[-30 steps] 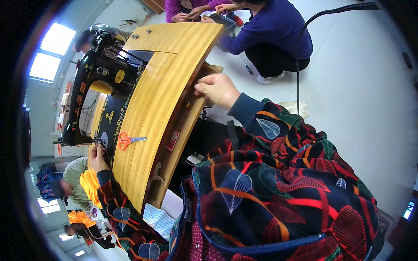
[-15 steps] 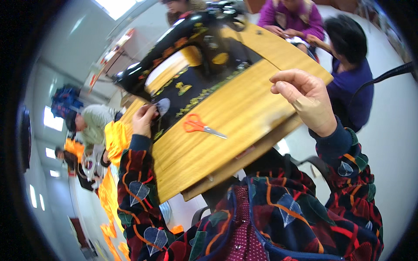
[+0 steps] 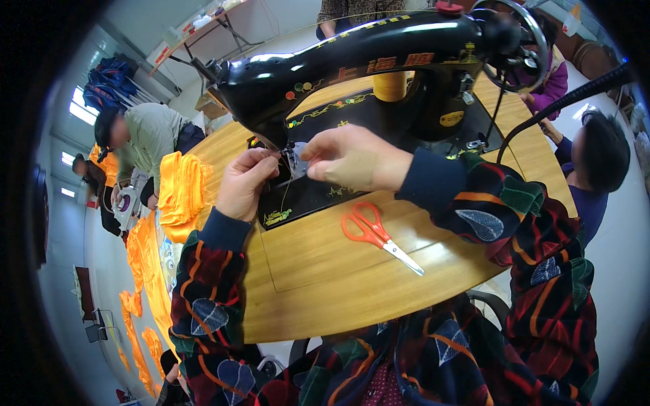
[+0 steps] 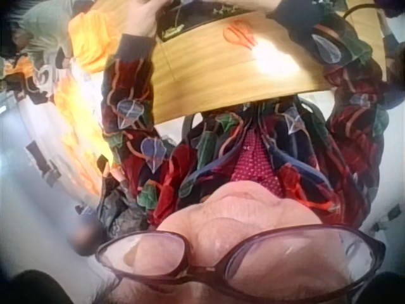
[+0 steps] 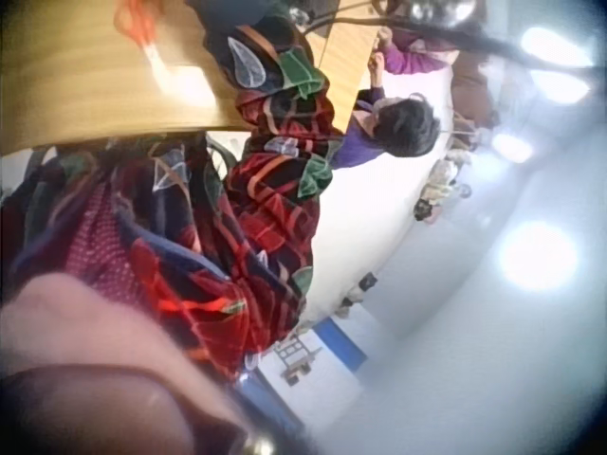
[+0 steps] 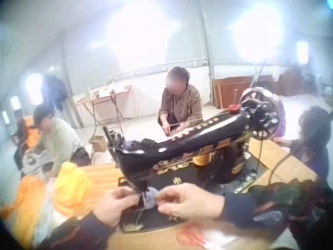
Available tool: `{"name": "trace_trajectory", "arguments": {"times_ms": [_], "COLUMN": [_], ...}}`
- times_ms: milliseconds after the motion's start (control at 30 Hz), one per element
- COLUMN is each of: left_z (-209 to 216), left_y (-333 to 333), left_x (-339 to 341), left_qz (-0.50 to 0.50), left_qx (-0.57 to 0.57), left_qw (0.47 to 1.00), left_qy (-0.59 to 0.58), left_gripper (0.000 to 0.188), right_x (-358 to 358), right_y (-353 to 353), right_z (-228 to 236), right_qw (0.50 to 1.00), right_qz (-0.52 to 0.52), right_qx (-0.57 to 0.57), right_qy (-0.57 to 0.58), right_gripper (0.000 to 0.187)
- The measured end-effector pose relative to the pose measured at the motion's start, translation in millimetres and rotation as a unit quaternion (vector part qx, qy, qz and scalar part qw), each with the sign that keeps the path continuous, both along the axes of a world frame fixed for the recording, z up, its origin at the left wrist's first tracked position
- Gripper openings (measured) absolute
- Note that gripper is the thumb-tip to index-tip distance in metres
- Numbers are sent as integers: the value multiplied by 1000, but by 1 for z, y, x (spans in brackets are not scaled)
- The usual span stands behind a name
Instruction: The person opens a small red packet, removes a sewing needle, and threads it with yellow thread. They then insert the threaded needle into the sewing machine and pull the thread through the machine's tension assembly.
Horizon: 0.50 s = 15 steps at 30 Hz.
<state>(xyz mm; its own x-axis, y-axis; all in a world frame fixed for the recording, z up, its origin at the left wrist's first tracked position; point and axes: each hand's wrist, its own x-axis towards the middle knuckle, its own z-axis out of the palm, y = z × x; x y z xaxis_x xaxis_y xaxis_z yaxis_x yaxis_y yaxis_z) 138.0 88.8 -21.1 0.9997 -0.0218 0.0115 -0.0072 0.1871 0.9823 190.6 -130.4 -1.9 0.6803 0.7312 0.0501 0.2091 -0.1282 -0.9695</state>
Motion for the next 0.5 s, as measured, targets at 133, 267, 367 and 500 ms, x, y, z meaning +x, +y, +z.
{"name": "trace_trajectory", "arguments": {"times_ms": [133, 267, 367, 500], "left_z": [5, 7, 8, 7], "left_y": [-4, -11, -14, -17], "left_x": [-5, -8, -10, -13], "left_qz": [0, -24, -23, -46], "left_qx": [-13, -16, -29, -2], "left_qw": [1000, 1000, 999, 999], "left_qy": [-5, -10, -1, -28], "left_gripper": [9, 7, 6, 7], "right_x": [1, -6, -6, -11], "right_y": [19, 25, 26, 26], "right_z": [-7, -7, -5, -8], "right_qw": [999, 1000, 1000, 999], "right_qz": [23, 0, -13, -29], "right_qx": [-29, 11, -6, -13], "right_qy": [-5, 22, 4, -8], "right_gripper": [30, 25, 21, 15]}}
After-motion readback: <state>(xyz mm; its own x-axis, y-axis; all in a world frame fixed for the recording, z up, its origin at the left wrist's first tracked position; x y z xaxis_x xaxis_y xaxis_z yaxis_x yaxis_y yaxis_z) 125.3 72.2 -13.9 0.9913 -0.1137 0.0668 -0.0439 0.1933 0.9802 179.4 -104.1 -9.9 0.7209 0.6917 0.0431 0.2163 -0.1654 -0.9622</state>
